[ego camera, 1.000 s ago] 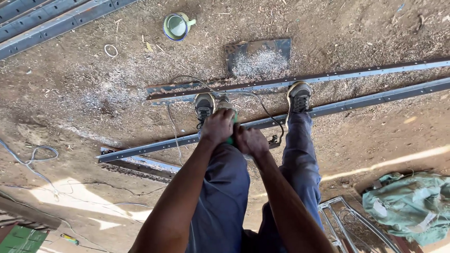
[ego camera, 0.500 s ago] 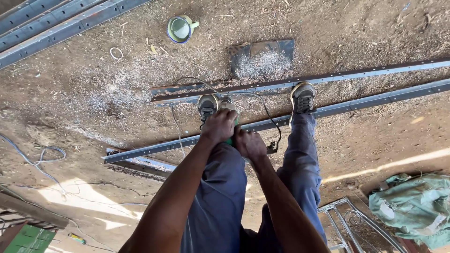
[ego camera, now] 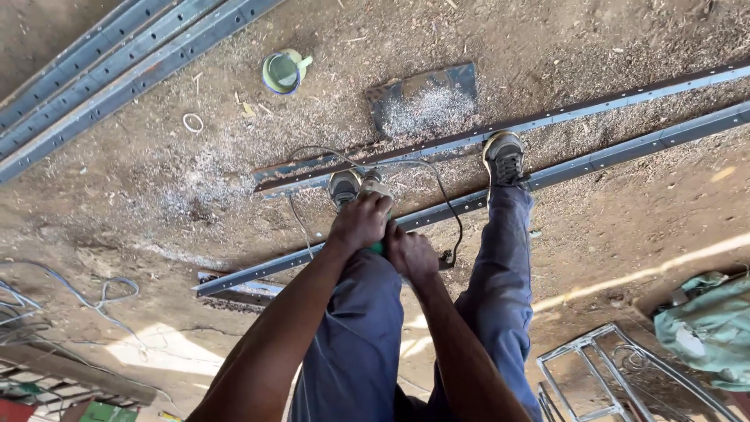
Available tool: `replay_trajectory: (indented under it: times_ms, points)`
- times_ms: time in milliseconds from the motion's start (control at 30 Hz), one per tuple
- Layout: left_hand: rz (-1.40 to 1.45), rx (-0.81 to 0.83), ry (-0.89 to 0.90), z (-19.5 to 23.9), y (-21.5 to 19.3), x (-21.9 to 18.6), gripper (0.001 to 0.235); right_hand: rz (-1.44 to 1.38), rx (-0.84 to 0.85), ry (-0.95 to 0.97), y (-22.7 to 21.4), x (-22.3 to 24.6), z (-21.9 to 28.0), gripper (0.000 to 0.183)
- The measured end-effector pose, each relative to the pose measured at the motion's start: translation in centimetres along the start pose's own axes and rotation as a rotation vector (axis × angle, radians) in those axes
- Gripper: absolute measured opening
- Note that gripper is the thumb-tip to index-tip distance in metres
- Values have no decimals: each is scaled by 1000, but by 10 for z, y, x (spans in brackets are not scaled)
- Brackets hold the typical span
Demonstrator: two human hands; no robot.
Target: Using a handheld power drill to create holes in long metal bars laid out on the ground.
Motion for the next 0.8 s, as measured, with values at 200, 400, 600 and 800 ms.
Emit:
replay_trajectory:
  times_ms: [200, 400, 600, 800]
  points:
    - [2, 45, 121, -7, -9, -2, 17, -88, -9, 60, -3, 4, 1, 45]
    - [15, 64, 75, -4, 13, 8, 19, -99, 35, 36, -4, 0, -7, 35]
    - [18, 49, -37, -6, 3, 12, 18, 5, -14, -92, -27, 7, -8, 47]
    - [84, 39, -126, 8, 15, 15, 16, 6, 44, -79, -23, 10, -7, 40]
Point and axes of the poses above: each hand's wrist, its own z-axis away from the middle knuckle, its own y-axis out of the palm, x = y × z, the point moved 7 cm from there along -z, towards the middle knuckle, and after that the axes turned 11 degrees about -z, right-handed, at the moved point
